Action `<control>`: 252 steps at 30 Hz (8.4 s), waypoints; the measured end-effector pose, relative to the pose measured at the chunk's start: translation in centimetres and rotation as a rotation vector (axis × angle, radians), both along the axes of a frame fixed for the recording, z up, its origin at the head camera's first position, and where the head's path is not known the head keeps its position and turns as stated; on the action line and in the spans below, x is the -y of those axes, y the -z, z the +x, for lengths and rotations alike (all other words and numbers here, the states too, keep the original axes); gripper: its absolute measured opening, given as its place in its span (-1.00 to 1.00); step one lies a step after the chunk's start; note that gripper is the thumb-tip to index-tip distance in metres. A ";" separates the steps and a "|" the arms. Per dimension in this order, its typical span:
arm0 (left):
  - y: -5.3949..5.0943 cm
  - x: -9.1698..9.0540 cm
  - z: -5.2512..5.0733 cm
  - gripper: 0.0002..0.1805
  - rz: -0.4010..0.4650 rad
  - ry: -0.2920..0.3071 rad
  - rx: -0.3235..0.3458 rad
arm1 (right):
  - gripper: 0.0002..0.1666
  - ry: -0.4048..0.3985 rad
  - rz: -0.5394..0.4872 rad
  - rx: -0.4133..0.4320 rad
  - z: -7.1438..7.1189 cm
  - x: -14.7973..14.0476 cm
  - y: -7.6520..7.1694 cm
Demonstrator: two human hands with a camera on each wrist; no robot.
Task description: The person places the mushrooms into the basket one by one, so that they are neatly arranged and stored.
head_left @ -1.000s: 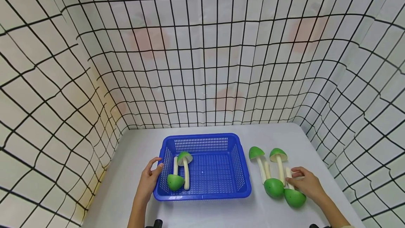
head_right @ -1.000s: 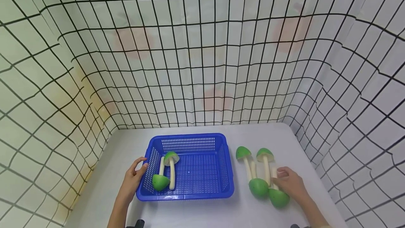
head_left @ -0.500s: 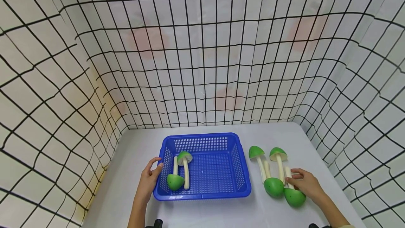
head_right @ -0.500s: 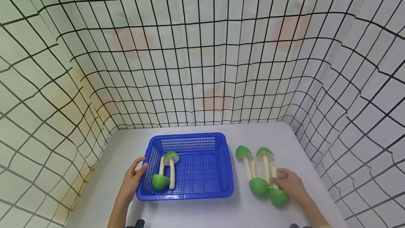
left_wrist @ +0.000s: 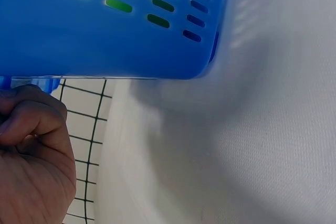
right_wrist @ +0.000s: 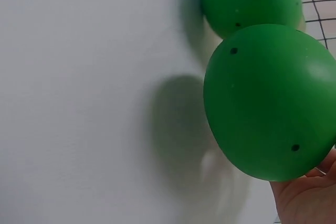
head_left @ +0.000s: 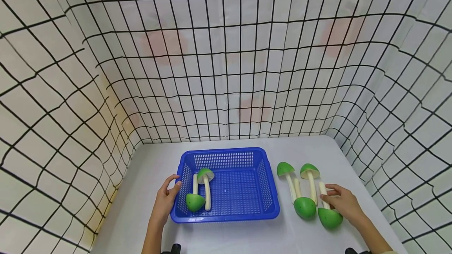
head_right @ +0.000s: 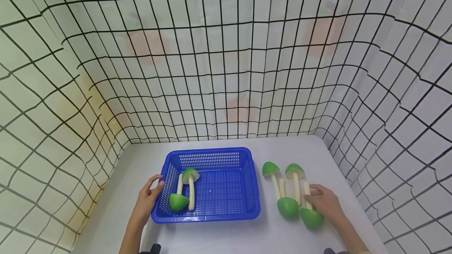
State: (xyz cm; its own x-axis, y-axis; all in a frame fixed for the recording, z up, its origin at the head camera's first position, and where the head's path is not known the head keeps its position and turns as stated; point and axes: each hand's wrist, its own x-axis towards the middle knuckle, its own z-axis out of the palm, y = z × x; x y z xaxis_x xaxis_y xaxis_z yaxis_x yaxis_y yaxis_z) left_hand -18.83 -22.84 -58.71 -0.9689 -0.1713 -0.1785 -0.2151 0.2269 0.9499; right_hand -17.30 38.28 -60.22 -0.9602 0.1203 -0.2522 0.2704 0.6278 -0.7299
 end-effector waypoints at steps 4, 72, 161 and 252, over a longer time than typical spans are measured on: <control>0.1 0.1 -0.1 -0.46 -0.002 0.004 -0.001 | -0.12 0.000 0.008 -0.024 -0.1 0.2 -0.7; 0.3 0.3 0.3 -0.44 0.046 -0.033 -0.014 | -0.22 -0.032 -0.356 -0.220 -4.6 11.3 -7.4; 0.2 -0.2 0.6 -0.35 0.010 -0.029 -0.016 | -0.34 -0.160 -0.570 -0.182 -6.7 25.3 -6.8; 0.4 -0.4 0.5 -0.35 0.008 -0.044 -0.025 | -0.56 -0.279 -0.459 0.059 -6.0 34.8 -2.6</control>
